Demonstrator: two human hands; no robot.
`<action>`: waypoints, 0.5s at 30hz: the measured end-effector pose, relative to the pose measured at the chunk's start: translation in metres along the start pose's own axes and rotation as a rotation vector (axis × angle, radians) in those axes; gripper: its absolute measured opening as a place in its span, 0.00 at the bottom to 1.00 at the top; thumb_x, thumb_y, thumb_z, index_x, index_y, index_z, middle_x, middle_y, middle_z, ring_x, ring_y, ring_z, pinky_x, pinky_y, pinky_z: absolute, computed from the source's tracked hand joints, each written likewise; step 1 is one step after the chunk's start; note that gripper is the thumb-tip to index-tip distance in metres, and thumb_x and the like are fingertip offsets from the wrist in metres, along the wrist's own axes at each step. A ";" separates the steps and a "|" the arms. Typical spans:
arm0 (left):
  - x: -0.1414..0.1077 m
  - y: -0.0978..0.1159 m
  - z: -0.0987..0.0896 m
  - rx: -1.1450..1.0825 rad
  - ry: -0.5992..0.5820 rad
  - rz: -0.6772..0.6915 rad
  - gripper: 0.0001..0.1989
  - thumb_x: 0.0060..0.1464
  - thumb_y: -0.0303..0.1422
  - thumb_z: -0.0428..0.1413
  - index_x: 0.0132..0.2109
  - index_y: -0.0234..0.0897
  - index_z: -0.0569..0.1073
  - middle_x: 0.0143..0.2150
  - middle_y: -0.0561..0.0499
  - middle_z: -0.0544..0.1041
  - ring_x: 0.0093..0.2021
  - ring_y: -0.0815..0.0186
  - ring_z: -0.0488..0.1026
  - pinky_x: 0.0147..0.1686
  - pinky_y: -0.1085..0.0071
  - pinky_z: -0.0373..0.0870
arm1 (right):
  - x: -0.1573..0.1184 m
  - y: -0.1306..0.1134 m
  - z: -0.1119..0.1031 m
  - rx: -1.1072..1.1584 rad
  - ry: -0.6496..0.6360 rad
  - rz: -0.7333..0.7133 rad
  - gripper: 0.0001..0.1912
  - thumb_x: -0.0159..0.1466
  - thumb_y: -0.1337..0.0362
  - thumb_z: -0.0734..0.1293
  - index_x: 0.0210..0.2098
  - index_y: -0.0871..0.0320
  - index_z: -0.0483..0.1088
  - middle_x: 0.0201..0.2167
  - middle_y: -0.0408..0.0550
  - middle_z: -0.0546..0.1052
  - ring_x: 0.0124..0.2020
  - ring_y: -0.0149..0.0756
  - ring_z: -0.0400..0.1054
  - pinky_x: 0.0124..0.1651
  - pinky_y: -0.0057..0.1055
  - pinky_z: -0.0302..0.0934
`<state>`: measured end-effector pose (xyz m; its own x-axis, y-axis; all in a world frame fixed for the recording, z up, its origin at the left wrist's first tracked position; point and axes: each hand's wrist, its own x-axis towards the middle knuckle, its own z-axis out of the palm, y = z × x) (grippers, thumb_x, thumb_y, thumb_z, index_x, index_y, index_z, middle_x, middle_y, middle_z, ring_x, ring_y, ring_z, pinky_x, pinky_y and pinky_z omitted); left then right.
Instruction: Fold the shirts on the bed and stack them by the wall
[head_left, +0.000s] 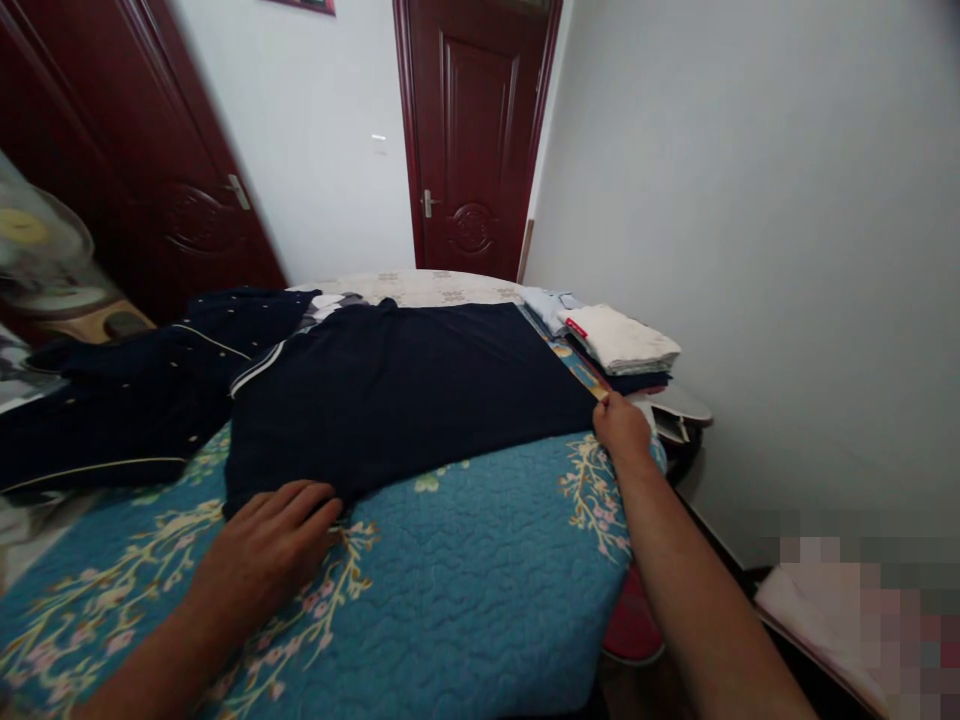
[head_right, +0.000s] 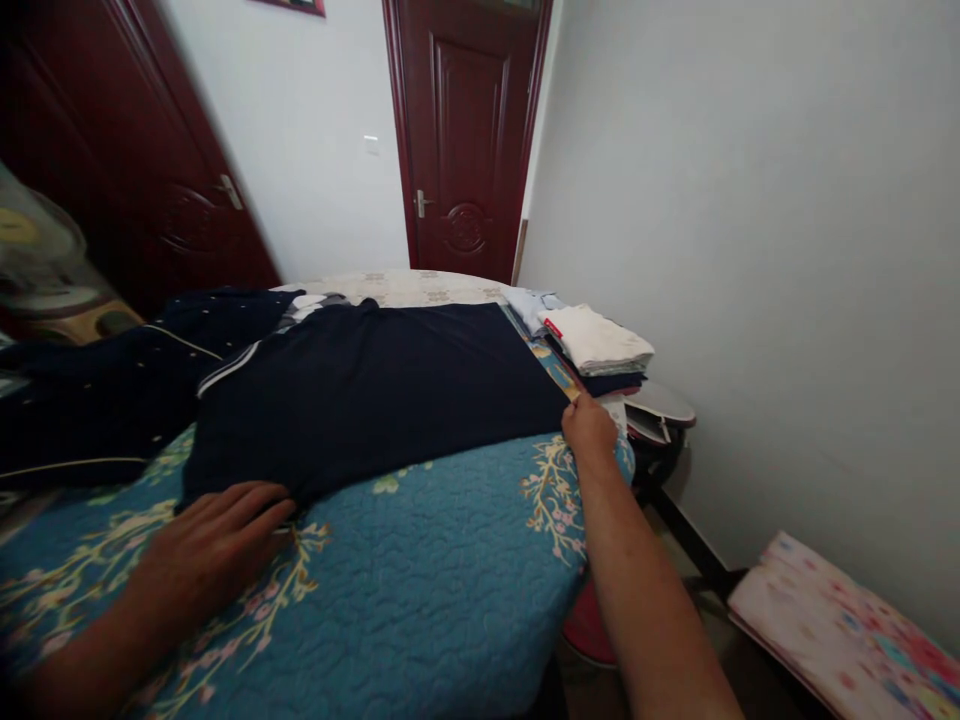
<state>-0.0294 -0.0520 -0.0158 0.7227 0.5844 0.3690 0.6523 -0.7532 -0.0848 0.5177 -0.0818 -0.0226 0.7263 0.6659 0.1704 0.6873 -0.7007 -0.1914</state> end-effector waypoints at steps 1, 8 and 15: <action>0.002 0.002 -0.002 -0.039 0.025 -0.043 0.12 0.65 0.37 0.54 0.47 0.44 0.82 0.50 0.44 0.83 0.51 0.52 0.79 0.49 0.57 0.73 | 0.000 0.000 0.000 0.004 -0.005 0.008 0.20 0.74 0.60 0.59 0.55 0.60 0.77 0.47 0.62 0.82 0.50 0.49 0.77 0.52 0.38 0.66; 0.009 0.007 -0.018 -0.364 -0.083 -0.636 0.20 0.67 0.49 0.47 0.38 0.43 0.75 0.28 0.54 0.78 0.28 0.62 0.76 0.30 0.68 0.69 | 0.003 0.002 0.001 0.015 -0.026 0.006 0.20 0.74 0.59 0.59 0.54 0.60 0.78 0.47 0.63 0.82 0.50 0.51 0.78 0.52 0.39 0.67; 0.009 0.015 -0.020 -0.544 -0.292 -0.371 0.14 0.67 0.41 0.48 0.48 0.44 0.76 0.35 0.51 0.81 0.34 0.60 0.79 0.37 0.65 0.71 | 0.003 0.004 0.002 0.028 -0.009 0.003 0.21 0.75 0.59 0.57 0.55 0.60 0.77 0.46 0.64 0.82 0.49 0.51 0.78 0.51 0.39 0.66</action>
<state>-0.0174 -0.0638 0.0044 0.5569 0.8305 0.0147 0.7155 -0.4886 0.4993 0.5228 -0.0819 -0.0242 0.7279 0.6665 0.1612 0.6848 -0.6951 -0.2186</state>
